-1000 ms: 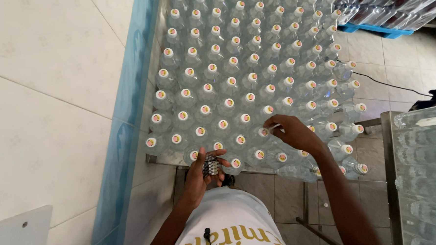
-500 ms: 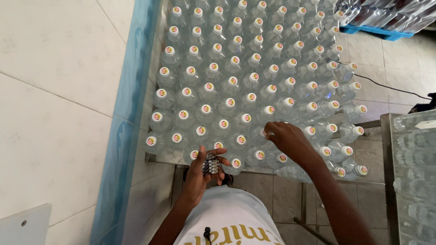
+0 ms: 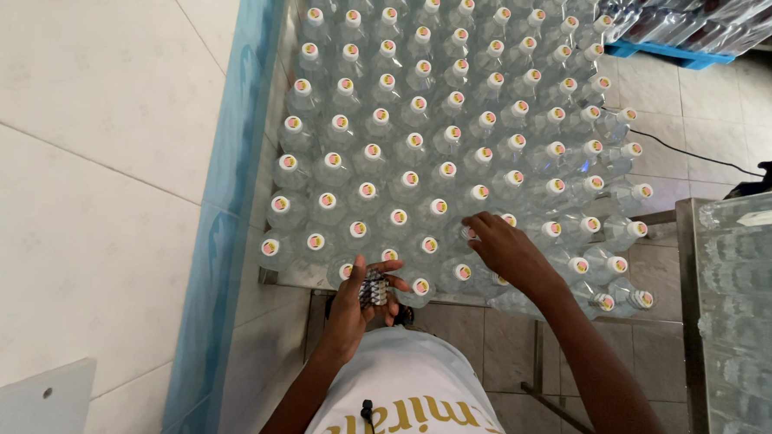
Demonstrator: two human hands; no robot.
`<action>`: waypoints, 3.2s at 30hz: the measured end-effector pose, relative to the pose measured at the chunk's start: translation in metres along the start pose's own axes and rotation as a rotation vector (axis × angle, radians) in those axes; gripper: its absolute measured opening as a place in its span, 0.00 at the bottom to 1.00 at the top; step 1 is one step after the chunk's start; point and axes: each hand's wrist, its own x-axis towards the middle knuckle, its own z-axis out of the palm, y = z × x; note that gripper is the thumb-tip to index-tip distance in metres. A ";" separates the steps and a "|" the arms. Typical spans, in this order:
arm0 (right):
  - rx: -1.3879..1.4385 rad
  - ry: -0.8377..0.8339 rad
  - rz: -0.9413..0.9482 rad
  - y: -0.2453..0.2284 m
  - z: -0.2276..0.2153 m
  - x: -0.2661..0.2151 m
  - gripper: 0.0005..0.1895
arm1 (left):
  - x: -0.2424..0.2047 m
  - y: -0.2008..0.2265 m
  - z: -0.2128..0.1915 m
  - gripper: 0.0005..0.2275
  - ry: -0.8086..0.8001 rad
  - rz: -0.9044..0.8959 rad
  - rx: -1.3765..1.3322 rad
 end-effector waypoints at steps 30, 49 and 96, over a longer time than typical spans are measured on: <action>0.594 0.245 -0.175 -0.136 -0.004 -0.017 0.14 | -0.016 0.023 0.042 0.27 -0.035 -0.161 -0.090; 1.085 0.383 -0.026 -0.121 -0.023 -0.039 0.11 | 0.011 -0.015 0.022 0.35 -0.120 -0.213 0.078; 0.476 0.179 0.147 0.092 -0.014 -0.107 0.11 | -0.005 -0.040 0.087 0.33 0.044 -0.155 0.012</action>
